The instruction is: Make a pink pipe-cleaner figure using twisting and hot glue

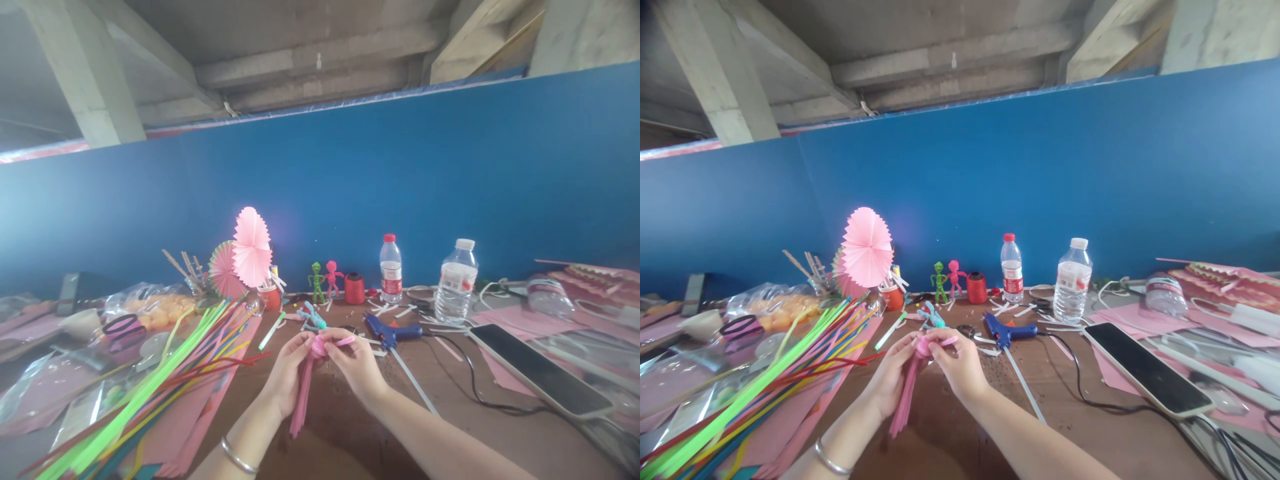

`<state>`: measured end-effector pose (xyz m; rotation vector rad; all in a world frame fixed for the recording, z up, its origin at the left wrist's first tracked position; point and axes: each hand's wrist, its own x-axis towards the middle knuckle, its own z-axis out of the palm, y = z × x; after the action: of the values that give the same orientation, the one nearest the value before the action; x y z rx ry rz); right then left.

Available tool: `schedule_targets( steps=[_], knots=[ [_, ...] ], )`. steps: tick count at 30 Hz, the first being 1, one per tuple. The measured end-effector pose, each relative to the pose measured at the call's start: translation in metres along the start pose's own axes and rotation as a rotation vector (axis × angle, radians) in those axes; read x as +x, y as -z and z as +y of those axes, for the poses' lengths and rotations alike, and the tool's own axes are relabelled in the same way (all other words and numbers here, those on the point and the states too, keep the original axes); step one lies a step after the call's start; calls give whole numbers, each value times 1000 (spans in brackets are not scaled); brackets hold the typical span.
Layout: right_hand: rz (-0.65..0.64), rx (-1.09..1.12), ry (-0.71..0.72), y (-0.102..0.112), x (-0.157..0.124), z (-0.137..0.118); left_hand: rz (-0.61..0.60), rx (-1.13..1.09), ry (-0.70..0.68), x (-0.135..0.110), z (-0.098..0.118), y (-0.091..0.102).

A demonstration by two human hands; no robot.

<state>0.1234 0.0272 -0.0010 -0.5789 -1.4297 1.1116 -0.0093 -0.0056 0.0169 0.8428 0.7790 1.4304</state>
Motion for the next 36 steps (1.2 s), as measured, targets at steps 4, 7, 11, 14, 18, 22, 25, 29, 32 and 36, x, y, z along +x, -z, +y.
schedule_targets(
  steps=[4, 7, 11, 14, 18, 22, 25, 29, 32, 36],
  knots=[
    [-38, -35, -26, 1, 2, 1, 17, 53, 66, 2, -1, 4],
    [-48, -63, -37, 4, 4, 1, 46, 112, 101, 2, -1, 8],
    [-51, -65, -68, 6, 6, 8, 97, 163, 92, 1, -1, 8],
    [-65, -38, -112, 6, 6, 14, 117, 191, 71, 1, 0, 5],
    [-56, -23, -144, 4, 5, 17, 110, 280, 50, 0, 1, 2],
    [-22, -61, -140, 4, 4, 17, 120, 442, 9, -1, -2, 5],
    [5, -103, -133, 6, 4, 19, 149, 603, 4, 0, -6, 9],
    [22, -160, -120, 8, 3, 19, 155, 801, -35, 0, -8, 13],
    [20, -198, -102, 8, 2, 18, 144, 893, -96, -2, -6, 10],
    [20, -234, -74, 7, 1, 16, 118, 961, -182, -7, -3, 1]
  ],
)
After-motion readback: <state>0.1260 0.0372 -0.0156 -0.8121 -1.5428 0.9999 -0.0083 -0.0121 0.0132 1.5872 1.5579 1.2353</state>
